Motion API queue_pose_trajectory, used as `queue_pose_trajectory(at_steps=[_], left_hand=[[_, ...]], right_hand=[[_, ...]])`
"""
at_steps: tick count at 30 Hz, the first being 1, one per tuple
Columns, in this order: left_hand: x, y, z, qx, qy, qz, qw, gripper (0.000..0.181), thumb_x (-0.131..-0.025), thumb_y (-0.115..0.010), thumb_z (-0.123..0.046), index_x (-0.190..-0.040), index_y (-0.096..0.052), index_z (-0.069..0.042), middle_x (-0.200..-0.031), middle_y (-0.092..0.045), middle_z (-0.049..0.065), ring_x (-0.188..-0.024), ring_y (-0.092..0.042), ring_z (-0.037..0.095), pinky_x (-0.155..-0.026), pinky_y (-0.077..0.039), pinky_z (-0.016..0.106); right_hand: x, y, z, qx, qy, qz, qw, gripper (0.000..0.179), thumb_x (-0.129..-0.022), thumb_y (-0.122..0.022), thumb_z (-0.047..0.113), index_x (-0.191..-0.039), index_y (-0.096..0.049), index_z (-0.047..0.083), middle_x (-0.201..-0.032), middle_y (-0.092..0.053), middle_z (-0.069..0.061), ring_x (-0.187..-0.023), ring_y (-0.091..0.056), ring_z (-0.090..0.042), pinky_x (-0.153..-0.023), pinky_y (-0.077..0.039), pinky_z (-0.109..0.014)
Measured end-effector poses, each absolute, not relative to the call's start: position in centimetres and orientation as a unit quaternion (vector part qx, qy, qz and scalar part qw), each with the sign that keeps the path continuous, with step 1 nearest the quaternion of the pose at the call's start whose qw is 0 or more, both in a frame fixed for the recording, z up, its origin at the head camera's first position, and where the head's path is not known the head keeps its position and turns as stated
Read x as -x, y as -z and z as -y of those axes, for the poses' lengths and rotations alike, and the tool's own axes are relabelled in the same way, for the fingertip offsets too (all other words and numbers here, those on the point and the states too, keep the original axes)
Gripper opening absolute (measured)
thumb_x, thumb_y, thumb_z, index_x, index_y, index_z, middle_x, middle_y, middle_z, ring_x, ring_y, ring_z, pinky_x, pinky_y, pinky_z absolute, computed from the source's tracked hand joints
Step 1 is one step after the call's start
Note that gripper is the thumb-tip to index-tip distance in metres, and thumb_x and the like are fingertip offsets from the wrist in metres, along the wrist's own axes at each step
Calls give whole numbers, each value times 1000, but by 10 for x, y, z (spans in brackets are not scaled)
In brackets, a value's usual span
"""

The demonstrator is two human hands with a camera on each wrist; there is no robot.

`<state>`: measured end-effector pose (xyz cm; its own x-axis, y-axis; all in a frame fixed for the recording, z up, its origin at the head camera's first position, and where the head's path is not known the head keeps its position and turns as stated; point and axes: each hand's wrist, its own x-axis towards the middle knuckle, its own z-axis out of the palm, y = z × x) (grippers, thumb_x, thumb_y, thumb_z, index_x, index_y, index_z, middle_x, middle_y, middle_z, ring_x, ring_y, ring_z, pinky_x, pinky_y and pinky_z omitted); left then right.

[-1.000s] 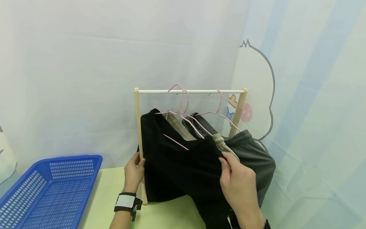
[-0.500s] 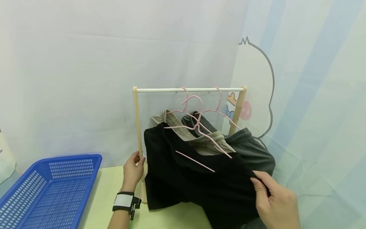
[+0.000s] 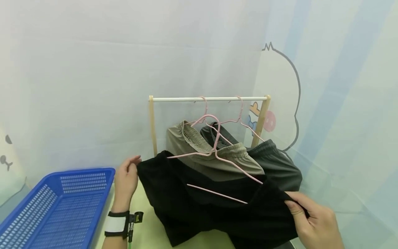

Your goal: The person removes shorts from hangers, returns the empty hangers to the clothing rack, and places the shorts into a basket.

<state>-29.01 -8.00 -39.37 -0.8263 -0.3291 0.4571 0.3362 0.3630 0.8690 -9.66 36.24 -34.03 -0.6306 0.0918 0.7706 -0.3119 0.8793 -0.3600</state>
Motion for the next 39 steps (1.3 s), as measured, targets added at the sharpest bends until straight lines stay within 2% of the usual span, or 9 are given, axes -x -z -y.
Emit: queue_pose_trajectory(at_steps=[3, 6, 8, 13, 17, 20, 25, 33, 39], left_hand=[[272, 373, 96, 23, 588, 750, 302, 39, -109, -38, -14, -127, -72, -8, -116, -76, 11, -108, -70, 24, -85, -54, 27], [249, 357, 111, 69, 582, 747, 313, 35, -112, -43, -20, -128, -72, -12, -114, -76, 6, -108, -69, 16, -86, -51, 18], [234, 349, 118, 110, 547, 765, 321, 31, -111, -48, -22, -131, -71, -19, -115, -76, 0, -113, -67, 13, -90, -51, 21], [207, 338, 128, 192, 439, 814, 328, 37, -105, -63, -20, -141, -64, -28, -127, -71, -4, -128, -57, 20, -104, -46, 49], [194, 337, 134, 190, 397, 838, 322, 39, -104, -66, -26, -143, -63, -27, -130, -69, -2, -125, -57, 22, -99, -49, 57], [185, 336, 136, 172, 370, 849, 334, 38, -102, -69, -26, -140, -66, -25, -125, -71, -3, -117, -60, 19, -92, -54, 55], [171, 338, 137, 141, 342, 858, 357, 33, -99, -73, -21, -132, -72, -19, -114, -74, -1, -106, -67, 19, -84, -59, 51], [172, 345, 144, 145, 346, 839, 393, 23, -94, -77, -10, -117, -78, -12, -101, -74, -1, -91, -69, 17, -79, -48, 9], [169, 349, 148, 116, 354, 853, 365, 19, -95, -77, -13, -114, -78, -10, -105, -76, 5, -95, -74, 24, -77, -62, 37]], right_hand=[[106, 340, -360, -81, -256, 869, 415, 17, -95, -68, -7, -104, -76, 4, -90, -57, 36, -61, -46, 11, -56, -33, -13], [119, 338, -353, -118, -281, 860, 410, 25, -93, -69, -10, -104, -77, 12, -74, -58, 23, -53, -38, 3, -55, -29, -18], [130, 338, -348, -154, -297, 851, 406, 31, -90, -70, -14, -104, -78, 13, -65, -52, 17, -50, -34, 3, -53, -29, -18], [157, 339, -338, -217, -328, 838, 379, 37, -86, -70, -18, -105, -78, 13, -54, -39, 16, -43, -28, 3, -48, -32, -19], [174, 345, -332, -257, -357, 816, 375, 39, -86, -67, -22, -106, -77, 9, -56, -40, 14, -43, -28, 3, -50, -33, -19], [184, 348, -326, -286, -373, 798, 377, 39, -84, -66, -24, -106, -77, 6, -65, -53, 11, -53, -41, 2, -56, -38, -17], [191, 352, -315, -301, -376, 806, 343, 38, -87, -66, -22, -106, -77, 9, -63, -50, 12, -53, -42, -1, -55, -40, -17], [203, 369, -302, -320, -405, 795, 317, 38, -90, -63, -21, -106, -76, 11, -72, -57, 10, -54, -44, -3, -54, -42, -22], [211, 378, -294, -343, -393, 775, 357, 43, -82, -68, -24, -106, -78, 11, -91, -73, 4, -70, -59, -3, -66, -48, -18]])
